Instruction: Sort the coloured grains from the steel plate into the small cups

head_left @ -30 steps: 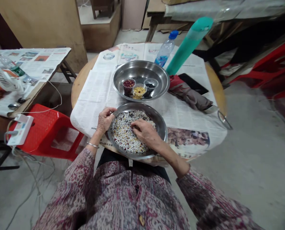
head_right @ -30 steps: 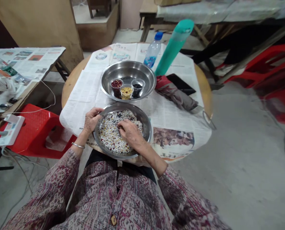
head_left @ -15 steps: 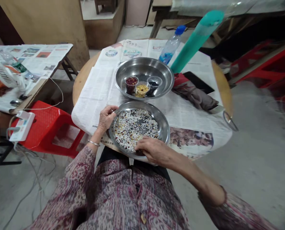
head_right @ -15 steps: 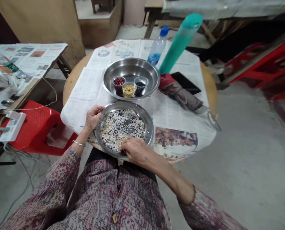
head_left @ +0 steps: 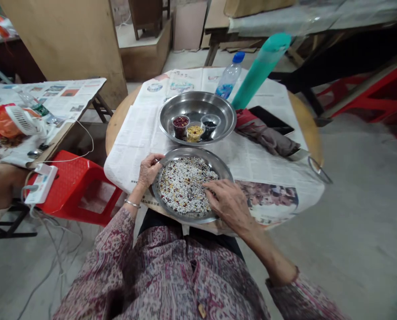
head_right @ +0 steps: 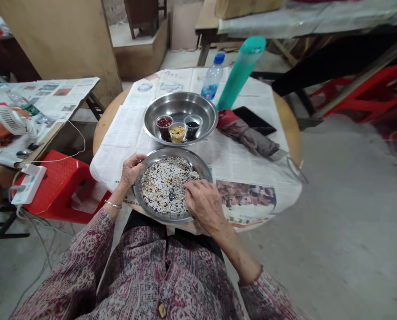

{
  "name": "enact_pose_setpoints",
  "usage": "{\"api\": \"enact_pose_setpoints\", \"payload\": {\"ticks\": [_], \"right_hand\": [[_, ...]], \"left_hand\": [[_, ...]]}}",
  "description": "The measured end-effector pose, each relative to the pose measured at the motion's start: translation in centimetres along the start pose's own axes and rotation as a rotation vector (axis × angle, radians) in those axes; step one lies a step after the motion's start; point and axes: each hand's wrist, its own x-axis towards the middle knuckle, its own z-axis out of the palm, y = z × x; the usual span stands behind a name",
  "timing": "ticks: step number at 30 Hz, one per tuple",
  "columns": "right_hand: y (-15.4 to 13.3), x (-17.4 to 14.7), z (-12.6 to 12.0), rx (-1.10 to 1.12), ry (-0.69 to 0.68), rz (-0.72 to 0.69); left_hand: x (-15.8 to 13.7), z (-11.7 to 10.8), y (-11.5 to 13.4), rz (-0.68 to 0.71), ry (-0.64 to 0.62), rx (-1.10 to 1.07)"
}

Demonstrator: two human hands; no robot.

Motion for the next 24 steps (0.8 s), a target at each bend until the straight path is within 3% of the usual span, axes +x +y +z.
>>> {"api": "enact_pose_setpoints", "payload": {"ticks": [4,7,10,12,14,17,20,24], "right_hand": [[-1.0,-1.1,0.9,0.074,0.102,0.069],[-1.9,-1.3,1.3,0.121,0.230,0.126],[-2.3,-1.6,1.5,0.122,0.339,0.177],[-2.3,-1.8,1.6,0.141,0.370,0.223],[-2.2,-2.0,1.8,0.165,0.375,0.258],[-2.1,-2.0,2.1,0.132,0.334,0.267],[-2.0,-1.8,2.3,0.118,0.286,0.261],[-1.7,-1.7,2.4,0.235,0.321,0.228]], "left_hand": [[0.5,-0.5,1.0,0.083,-0.014,0.232],[0.1,-1.1,3.1,0.332,-0.044,0.520],[-1.9,-1.7,5.9,0.502,-0.305,0.718],[-3.9,-1.7,7.4,0.463,-0.558,0.795],[-5.7,-1.3,8.2,0.374,-0.677,0.935],[-7.2,-0.2,8.0,0.251,-0.716,1.015],[-7.2,1.3,7.1,0.200,-0.725,0.866],[-6.0,4.4,6.4,0.151,-0.625,0.648]]}}
